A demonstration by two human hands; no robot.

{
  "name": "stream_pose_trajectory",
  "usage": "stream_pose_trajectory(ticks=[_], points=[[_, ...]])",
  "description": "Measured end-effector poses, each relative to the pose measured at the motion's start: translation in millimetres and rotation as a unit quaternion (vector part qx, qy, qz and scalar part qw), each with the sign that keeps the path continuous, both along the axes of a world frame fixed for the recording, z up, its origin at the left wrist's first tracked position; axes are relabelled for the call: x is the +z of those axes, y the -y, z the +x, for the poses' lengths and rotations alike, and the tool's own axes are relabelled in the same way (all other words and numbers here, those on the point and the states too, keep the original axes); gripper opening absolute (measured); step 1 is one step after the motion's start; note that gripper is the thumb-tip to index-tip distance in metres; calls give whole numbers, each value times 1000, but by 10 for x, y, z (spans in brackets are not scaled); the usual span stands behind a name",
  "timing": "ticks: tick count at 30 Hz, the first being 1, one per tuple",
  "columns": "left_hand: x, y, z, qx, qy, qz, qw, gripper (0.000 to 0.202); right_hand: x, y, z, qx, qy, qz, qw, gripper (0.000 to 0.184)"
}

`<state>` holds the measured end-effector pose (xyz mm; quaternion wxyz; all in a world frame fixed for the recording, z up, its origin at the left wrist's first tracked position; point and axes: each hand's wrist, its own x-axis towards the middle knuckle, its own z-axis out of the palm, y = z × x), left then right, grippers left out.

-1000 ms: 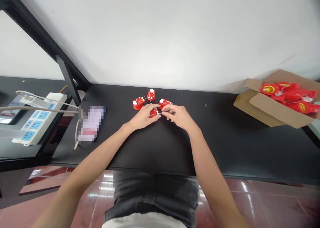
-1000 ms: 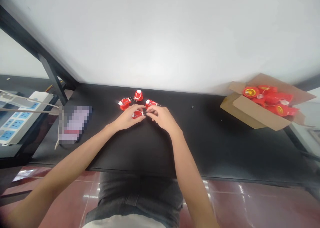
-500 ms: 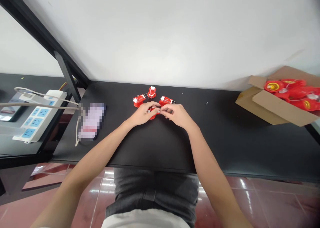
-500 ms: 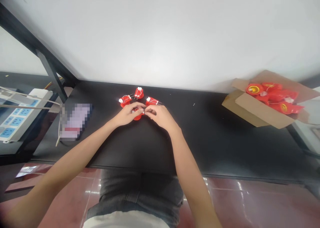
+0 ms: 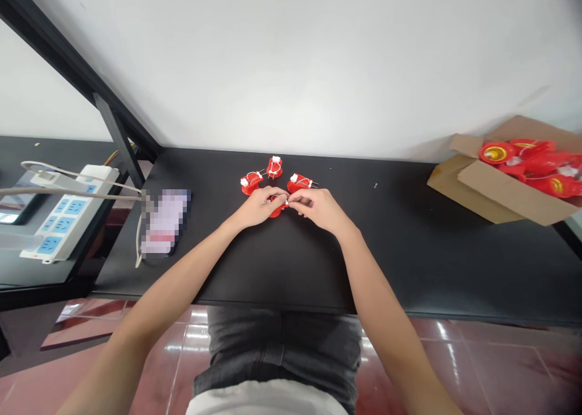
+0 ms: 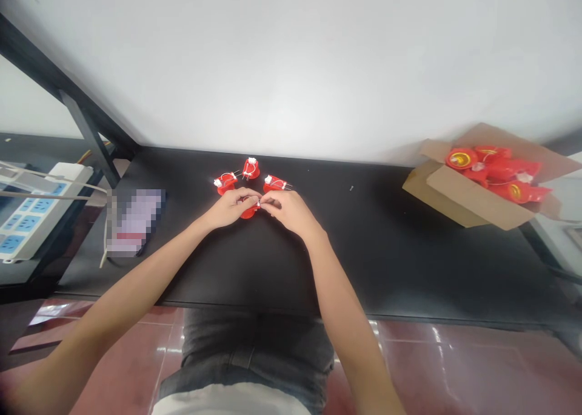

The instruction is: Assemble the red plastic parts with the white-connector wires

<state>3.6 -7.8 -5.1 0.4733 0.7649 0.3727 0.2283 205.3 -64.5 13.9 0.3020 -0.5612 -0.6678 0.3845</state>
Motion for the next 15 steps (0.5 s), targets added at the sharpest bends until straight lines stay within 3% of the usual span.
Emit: stream_pose_trajectory(ticks=[15], points=[[49,17,33,5,13,-51,999,27,-53,-20,4,19,40,88,995,11]])
